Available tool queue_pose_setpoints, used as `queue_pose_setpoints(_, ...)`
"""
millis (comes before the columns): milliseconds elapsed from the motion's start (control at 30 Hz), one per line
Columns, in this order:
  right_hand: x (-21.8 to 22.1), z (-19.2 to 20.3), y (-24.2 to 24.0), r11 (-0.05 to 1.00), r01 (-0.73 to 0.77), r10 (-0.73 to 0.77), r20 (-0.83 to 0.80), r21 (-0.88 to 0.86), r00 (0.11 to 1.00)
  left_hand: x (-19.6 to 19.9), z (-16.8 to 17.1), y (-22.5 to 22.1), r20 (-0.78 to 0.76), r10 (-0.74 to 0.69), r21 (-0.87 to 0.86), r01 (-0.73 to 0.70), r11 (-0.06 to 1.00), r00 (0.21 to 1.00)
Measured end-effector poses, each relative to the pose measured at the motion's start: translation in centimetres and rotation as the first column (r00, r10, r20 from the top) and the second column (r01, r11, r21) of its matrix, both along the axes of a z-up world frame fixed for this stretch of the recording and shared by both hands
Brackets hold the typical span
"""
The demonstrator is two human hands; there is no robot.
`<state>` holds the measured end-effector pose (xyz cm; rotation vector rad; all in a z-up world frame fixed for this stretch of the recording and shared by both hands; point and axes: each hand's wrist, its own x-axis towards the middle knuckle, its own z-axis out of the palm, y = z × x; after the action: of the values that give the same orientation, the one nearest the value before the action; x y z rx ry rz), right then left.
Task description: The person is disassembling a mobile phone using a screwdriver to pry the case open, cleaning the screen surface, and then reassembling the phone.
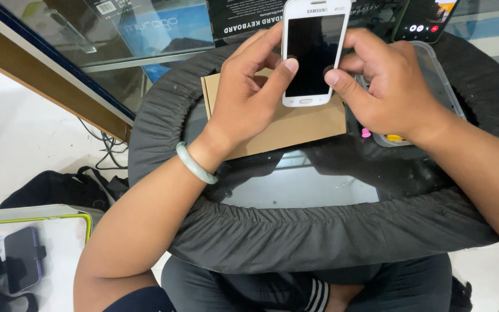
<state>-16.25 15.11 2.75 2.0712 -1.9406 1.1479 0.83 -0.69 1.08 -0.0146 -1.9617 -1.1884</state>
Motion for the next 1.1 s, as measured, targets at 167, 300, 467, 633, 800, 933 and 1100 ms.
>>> queue_pose_setpoints(167, 0.2, 0.1, 0.1, 1.0, -0.012, 0.012, 0.022, 0.01, 1.0, -0.2, -0.3, -0.2, -0.021, -0.001, -0.003, 0.001, 1.0, 1.0)
queue_pose_setpoints(300, 0.1, -0.1, 0.0, 0.999, -0.045, 0.045, 0.008, -0.03, 0.999, -0.1, 0.3, 0.1, 0.03, 0.01, 0.073, -0.012, 0.997, 1.0)
queue_pose_setpoints(467, -0.1, -0.2, -0.2, 0.997, -0.067, 0.067, -0.005, -0.045, 0.998, 0.2, 0.7, 0.2, 0.049, 0.018, 0.095, -0.022, 0.995, 0.999)
queue_pose_setpoints(633, -0.4, 0.0, -0.1, 0.999, -0.053, 0.054, -0.146, 0.009, 0.988, 0.2, -0.2, -1.0, -0.008, 0.131, -0.22, -0.13, 0.967, 0.991)
queue_pose_setpoints(800, -1.8, 0.3, 0.3, 0.998, -0.061, 0.054, -0.21, -0.03, 0.976, 0.4, 0.8, 0.3, -0.089, 0.032, 0.021, -0.03, 0.999, 0.996)
queue_pose_setpoints(933, -2.1, 2.1, 1.5, 0.967, 0.009, 0.029, -0.141, 0.256, 0.99, 0.3, 0.7, 0.6, -0.162, -0.178, 0.304, 0.221, 0.927, 0.971)
queue_pose_setpoints(1100, 1.6, 4.4, 1.9, 0.977, 0.04, 0.008, -0.224, 0.209, 0.975, 0.5, 0.8, 0.1, -0.101, -0.216, 0.209, 0.233, 0.95, 0.971)
